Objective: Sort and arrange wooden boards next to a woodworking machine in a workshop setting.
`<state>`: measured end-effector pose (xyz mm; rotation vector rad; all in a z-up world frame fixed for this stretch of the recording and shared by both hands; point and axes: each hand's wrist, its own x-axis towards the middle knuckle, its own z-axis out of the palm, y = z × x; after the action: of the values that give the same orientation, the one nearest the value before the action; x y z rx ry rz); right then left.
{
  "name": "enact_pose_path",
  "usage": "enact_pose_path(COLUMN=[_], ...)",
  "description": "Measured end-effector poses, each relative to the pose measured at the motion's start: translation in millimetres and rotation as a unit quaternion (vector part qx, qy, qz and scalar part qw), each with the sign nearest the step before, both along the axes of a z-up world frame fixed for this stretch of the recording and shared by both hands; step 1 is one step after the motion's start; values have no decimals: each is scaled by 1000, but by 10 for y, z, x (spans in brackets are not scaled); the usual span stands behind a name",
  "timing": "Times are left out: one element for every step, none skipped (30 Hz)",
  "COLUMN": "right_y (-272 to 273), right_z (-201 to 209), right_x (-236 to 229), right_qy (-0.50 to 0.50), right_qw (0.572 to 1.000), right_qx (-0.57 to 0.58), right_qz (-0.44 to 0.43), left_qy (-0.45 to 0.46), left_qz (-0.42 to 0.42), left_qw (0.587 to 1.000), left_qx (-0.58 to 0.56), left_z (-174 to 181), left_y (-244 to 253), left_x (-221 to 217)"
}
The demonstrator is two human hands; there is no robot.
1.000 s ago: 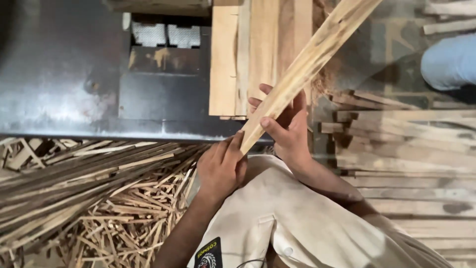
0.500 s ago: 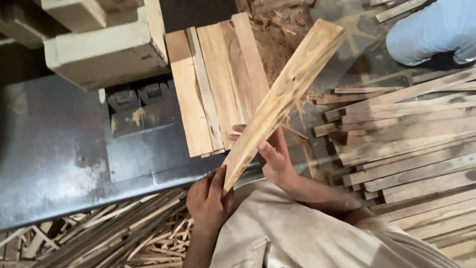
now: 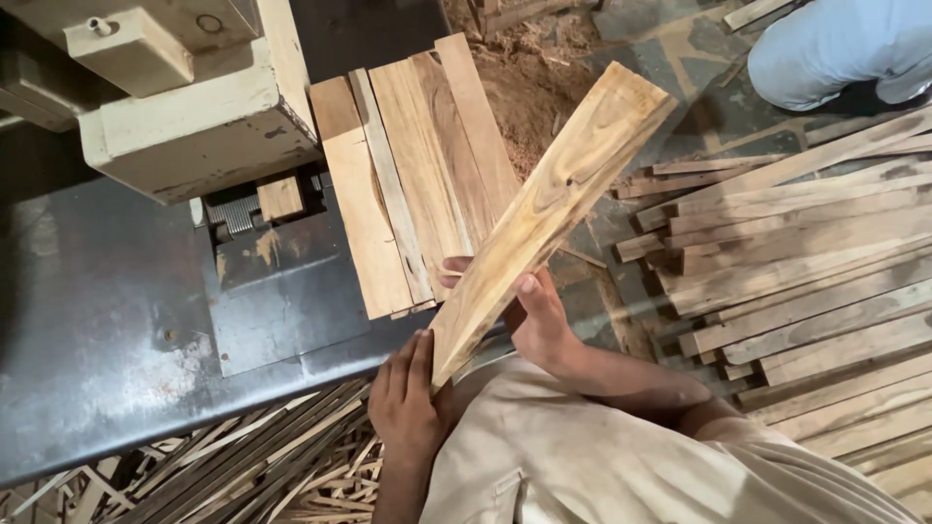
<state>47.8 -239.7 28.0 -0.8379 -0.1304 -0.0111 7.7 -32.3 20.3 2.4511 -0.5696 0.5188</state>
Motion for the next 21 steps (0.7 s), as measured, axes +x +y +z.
enact_pose_path(right_y=[-20, -43, -94, -142, -192, -255, -322, -397, -459, -520, -579, -635, -691, -749, -781, -813, -843, -900, -954, -1004, -1019], right_z=[48, 97, 142, 185, 227, 267, 307, 351, 353, 354, 357, 376, 397, 417, 391, 366, 342, 269, 197, 126, 119], right_x=[13, 25, 62, 89, 116, 119, 123, 120, 148, 173, 197, 239, 279, 324, 361, 398, 435, 464, 494, 527, 536], right_qy=[6, 12, 13, 9, 5, 6, 0, -6, -4, -6, -8, -7, -5, -3, -3, -6, -10, -11, -13, -16, -17], right_qw=[1000, 1000, 1000, 999, 996, 996, 994, 991, 990, 986, 980, 979, 984, 988, 987, 986, 984, 984, 986, 988, 988], right_qx=[7, 14, 15, -20, -56, -54, -61, -69, -69, -71, -73, -73, -58, -45, -46, -70, -94, -94, -81, -68, -68], right_qz=[3, 7, 7, -33, -74, -75, -95, -117, -121, -153, -185, -188, -170, -151, -153, -153, -154, -153, -145, -137, -135], left_qy=[-22, -43, -42, -51, -61, -60, -69, -79, -77, -81, -85, -84, -76, -67, -67, -66, -64, -65, -64, -63, -64], left_qz=[-4, -8, -7, -11, -15, -17, -21, -27, -31, -24, -17, -20, -21, -20, -22, -22, -21, -20, -19, -16, -14], left_qw=[1000, 999, 999, 999, 998, 998, 997, 996, 996, 996, 996, 996, 997, 997, 997, 998, 998, 998, 998, 998, 998], left_qx=[4, 7, 8, -8, -24, -23, -24, -27, -26, -19, -11, -11, -12, -14, -15, -11, -7, -7, 1, 10, 10], left_z=[-34, -66, -89, -110, -132, -129, -125, -121, -139, -159, -177, -173, -168, -169, -157, -145, -132, -132, -130, -125, -120], left_y=[10, 17, 28, 43, 57, 79, 99, 113, 130, 149, 168, 171, 175, 172, 170, 165, 163, 162, 163, 167, 164], left_x=[-3, -8, -27, -56, -86, -91, -96, -97, -111, -135, -159, -154, -150, -152, -144, -143, -142, -139, -137, -136, -131])
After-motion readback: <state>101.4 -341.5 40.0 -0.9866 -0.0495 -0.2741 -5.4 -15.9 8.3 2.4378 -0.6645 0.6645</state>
